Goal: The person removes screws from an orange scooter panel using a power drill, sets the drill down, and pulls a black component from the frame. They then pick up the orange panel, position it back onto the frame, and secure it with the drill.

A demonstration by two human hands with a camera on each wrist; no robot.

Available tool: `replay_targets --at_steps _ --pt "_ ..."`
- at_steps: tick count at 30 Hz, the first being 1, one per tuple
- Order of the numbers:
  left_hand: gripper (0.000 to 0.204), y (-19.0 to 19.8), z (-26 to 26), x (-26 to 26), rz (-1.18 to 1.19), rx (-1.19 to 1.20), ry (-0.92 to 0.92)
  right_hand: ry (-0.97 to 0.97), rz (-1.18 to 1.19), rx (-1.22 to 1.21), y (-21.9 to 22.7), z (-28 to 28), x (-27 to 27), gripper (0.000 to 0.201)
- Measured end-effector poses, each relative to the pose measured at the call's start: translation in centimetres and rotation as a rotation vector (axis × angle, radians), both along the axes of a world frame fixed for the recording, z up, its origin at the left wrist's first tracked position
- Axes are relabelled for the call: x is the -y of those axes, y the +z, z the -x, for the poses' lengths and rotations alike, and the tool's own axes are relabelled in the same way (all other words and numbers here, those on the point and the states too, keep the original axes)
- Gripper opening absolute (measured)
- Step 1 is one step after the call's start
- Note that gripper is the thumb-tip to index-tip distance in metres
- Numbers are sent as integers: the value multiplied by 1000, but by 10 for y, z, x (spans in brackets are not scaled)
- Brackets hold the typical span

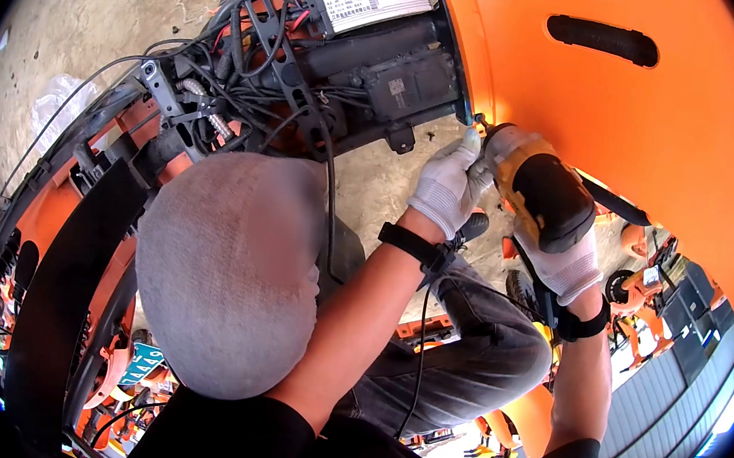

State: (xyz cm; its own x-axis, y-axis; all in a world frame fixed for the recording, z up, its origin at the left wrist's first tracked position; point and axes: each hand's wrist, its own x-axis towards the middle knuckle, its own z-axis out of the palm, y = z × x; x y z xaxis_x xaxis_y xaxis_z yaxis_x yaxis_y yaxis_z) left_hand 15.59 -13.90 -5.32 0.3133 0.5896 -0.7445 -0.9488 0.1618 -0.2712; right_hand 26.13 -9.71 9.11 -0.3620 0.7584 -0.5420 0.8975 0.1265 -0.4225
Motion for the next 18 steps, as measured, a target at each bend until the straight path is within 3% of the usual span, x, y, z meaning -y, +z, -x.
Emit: replay_targets --at_steps 5,8,10,11,13,14,15,16,17,18 --pt "18 0 -1 0 10 24 -3 -109 55 -21 5 4 -10 43" --pt "19 -2 0 -2 11 6 -31 -46 -6 -43 -2 -7 -8 49" --pt "21 -6 -6 3 -7 -6 -52 15 20 66 -1 -12 -6 55" --pt "19 -10 -9 8 -29 -13 -55 13 8 61 2 -9 -4 55" --pt "18 -17 -11 13 -45 -42 -43 -125 88 115 6 0 0 35" --pt "18 -18 -16 17 -5 -90 -101 -53 51 29 6 -5 1 53" --pt "18 -19 -19 23 34 -138 -161 475 -262 -30 18 0 -7 48" --pt "23 -16 -18 32 -116 -524 -474 177 -229 -92 25 -11 8 46" --pt "23 -12 -22 37 -121 -527 -480 -119 -195 -151 36 -33 32 45" --pt "23 0 -22 35 -81 -475 -520 -80 -78 143 42 -80 57 49"
